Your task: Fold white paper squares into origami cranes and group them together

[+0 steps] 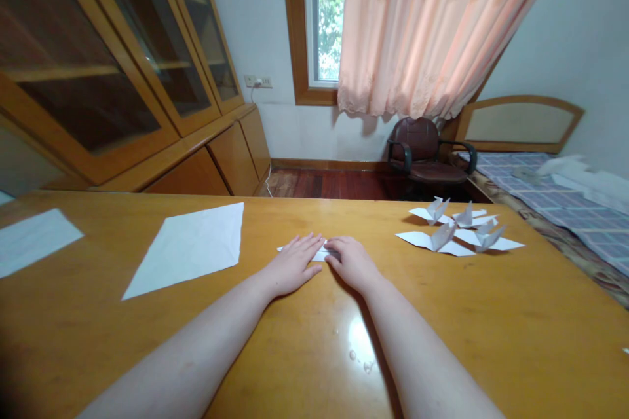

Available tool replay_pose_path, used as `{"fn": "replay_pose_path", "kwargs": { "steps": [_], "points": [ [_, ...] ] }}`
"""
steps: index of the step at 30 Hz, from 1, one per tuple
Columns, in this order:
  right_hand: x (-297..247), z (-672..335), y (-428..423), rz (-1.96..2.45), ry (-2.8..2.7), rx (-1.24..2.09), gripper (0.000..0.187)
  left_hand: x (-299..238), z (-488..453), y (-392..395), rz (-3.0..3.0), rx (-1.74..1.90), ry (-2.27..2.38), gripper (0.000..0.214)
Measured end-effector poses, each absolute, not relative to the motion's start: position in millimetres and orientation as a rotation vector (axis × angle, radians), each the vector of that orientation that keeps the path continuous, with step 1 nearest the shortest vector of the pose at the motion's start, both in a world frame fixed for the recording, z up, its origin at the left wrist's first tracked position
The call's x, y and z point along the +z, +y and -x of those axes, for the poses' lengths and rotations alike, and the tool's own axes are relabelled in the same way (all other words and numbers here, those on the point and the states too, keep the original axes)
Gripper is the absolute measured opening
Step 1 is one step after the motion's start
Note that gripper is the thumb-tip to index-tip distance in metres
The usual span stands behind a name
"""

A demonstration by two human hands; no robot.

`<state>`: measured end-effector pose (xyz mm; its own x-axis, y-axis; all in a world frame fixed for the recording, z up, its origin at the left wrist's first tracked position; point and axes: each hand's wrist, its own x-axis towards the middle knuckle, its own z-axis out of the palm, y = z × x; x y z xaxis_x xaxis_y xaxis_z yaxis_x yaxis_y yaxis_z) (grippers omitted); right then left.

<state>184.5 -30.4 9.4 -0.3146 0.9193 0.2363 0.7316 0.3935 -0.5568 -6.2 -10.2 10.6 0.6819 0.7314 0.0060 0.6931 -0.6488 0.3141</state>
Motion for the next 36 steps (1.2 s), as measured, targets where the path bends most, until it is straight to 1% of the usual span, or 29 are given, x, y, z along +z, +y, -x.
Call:
{"fn": "replay_pose_path", "kwargs": {
  "steps": [31, 33, 36],
  "points": [
    [7.8, -184.9, -29.1, 1.407, -2.113, 0.513, 0.025, 6.3, 7.2, -7.9, -2.566, 0.245, 1.135, 0.062],
    [8.3, -184.7, -29.1, 1.403, -2.116, 0.511, 0.025, 6.7, 7.0, -7.8, -2.565, 0.248, 1.134, 0.061],
    [8.7, -184.6, -28.9, 1.389, -2.124, 0.515, 0.024, 6.6, 7.0, -7.3, -2.555, 0.260, 1.144, 0.053]
  ]
}}
